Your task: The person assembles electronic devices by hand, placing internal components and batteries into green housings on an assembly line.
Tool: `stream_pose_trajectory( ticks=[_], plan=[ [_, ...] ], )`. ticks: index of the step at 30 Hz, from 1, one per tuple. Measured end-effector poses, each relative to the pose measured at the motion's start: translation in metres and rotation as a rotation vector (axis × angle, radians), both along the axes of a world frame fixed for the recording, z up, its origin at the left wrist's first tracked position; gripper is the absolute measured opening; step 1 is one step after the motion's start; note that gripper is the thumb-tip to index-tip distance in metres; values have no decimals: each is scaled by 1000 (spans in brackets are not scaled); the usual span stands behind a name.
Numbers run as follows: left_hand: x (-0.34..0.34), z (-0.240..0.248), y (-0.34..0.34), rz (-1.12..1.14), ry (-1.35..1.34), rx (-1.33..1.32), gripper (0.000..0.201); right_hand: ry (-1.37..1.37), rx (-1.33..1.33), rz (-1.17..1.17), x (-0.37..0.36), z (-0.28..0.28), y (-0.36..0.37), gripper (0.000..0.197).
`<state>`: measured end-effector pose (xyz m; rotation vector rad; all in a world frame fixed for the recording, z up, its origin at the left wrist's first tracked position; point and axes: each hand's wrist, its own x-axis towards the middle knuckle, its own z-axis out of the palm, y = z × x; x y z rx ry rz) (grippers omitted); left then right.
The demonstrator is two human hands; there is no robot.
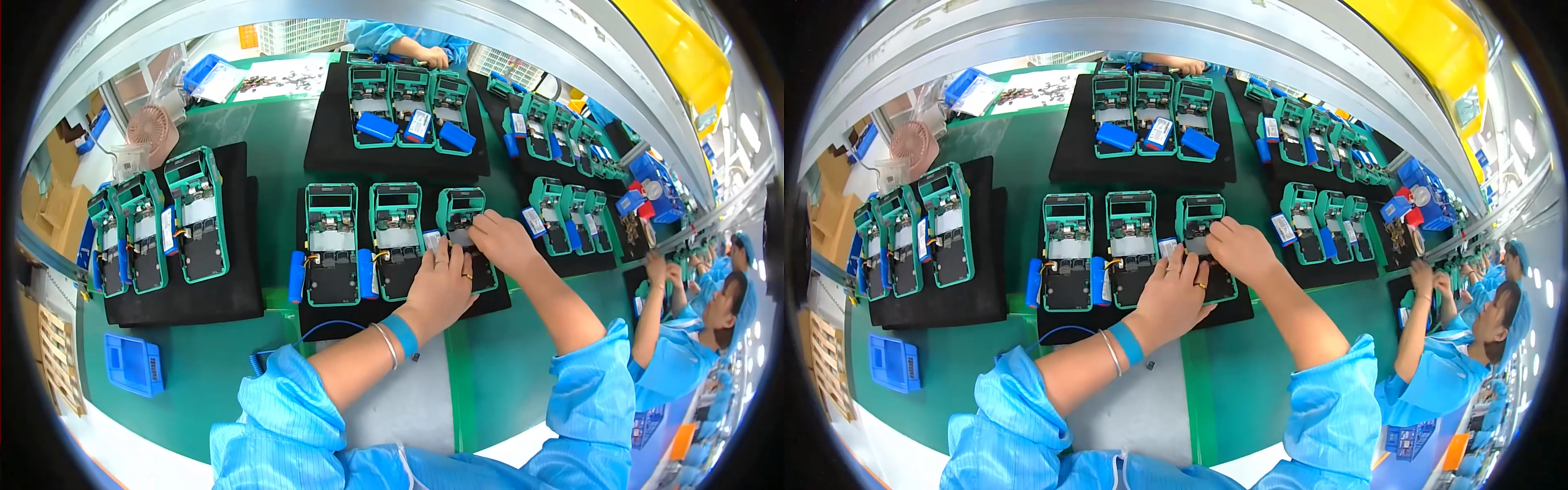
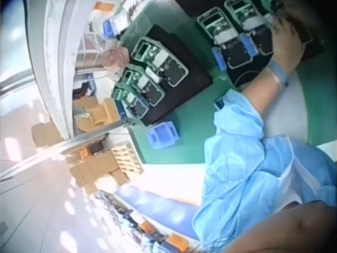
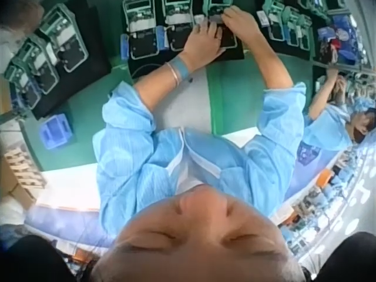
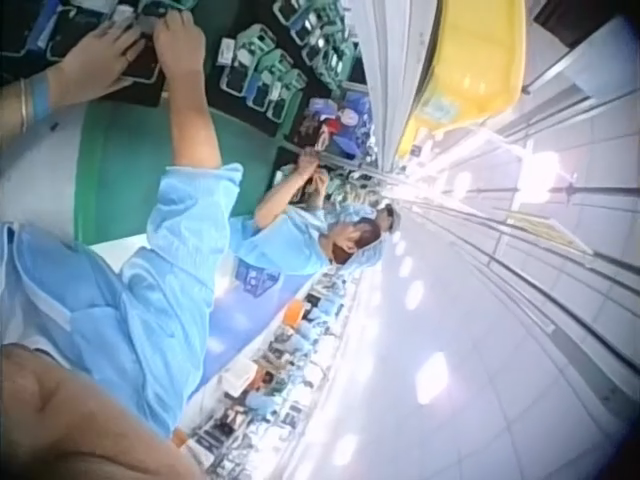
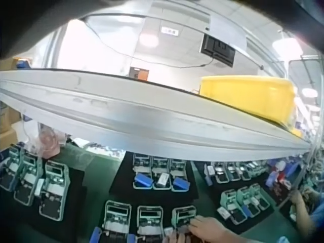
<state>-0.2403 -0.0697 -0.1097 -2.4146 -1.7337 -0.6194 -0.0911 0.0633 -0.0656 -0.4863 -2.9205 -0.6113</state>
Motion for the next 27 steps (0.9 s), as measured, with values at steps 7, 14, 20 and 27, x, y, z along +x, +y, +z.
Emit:
stream_pose_trajectory(
  ticks=[7, 14, 20, 27],
  plan=[
    [-3, 2, 3, -39, 16, -13, 67, 44, -2, -118, -4, 10, 3, 19],
    [-16, 4, -4, -62, -54, -7, 65, 206, -48, -303, -9, 1, -10, 12],
    [-90, 51, -69, -72, -284, -125, 68, 672, -528, -668, 43, -8, -68, 15],
    [-178, 46, -154, 370, -852, -448, 66, 1009, -1185, -1009, 62, -19, -119, 30]
  ],
)
